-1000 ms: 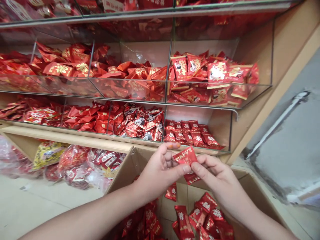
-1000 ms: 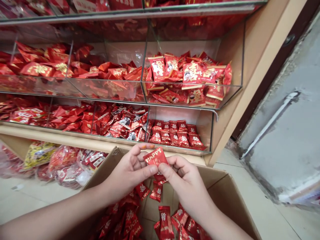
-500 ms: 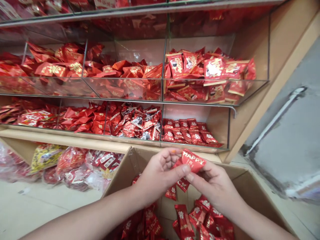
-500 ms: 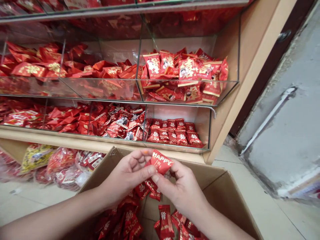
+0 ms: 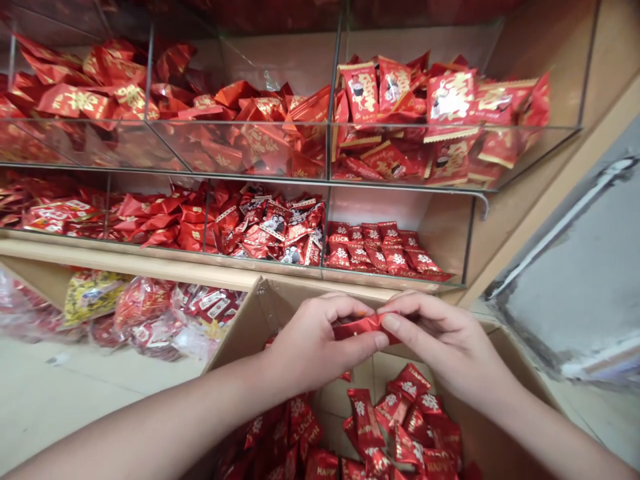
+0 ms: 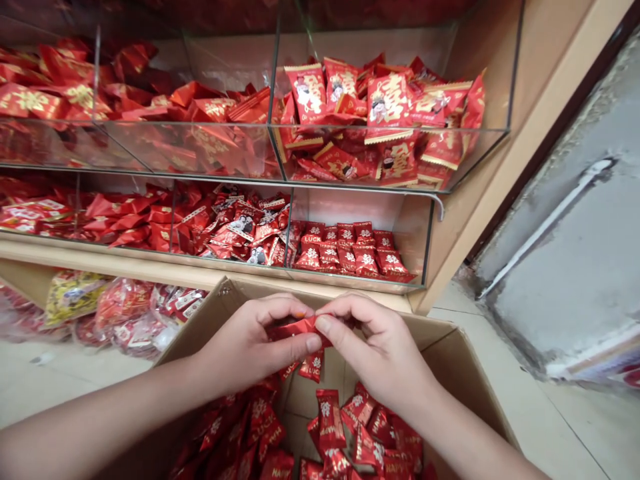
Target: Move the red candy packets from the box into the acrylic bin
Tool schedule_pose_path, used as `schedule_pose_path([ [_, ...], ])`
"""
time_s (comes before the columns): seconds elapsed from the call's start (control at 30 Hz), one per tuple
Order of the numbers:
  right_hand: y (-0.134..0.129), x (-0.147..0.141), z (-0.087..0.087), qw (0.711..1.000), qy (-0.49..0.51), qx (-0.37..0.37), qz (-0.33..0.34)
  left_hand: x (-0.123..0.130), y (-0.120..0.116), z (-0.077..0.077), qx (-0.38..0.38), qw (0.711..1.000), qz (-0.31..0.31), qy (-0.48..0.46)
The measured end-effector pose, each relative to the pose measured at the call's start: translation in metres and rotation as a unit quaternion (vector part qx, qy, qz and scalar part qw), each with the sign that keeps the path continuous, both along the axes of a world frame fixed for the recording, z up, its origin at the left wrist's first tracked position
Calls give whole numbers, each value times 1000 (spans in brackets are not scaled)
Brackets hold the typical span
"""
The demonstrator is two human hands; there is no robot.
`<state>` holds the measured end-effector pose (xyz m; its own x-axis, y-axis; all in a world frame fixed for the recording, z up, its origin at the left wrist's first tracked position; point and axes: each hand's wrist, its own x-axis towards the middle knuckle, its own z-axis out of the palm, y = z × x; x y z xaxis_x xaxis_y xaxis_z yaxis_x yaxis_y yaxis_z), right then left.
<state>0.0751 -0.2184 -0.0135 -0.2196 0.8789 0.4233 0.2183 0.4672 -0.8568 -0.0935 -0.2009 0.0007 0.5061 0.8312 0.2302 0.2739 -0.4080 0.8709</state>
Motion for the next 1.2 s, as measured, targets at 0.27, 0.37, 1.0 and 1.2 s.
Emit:
schedule_pose_path([
  [0.27, -1, 0, -11, 992, 119, -45, 24, 0, 0, 4, 21, 999, -15, -45],
  [0.37, -1, -2, -14, 989, 141, -43, 25, 2, -1, 4, 5, 997, -16, -77],
  [1.0, -2, 0, -10, 998, 64, 15, 6, 5, -3, 4, -149, 969, -2, -198],
  [1.2, -2, -1, -13, 997, 68, 39, -22, 6, -3, 0, -150, 965, -13, -217],
])
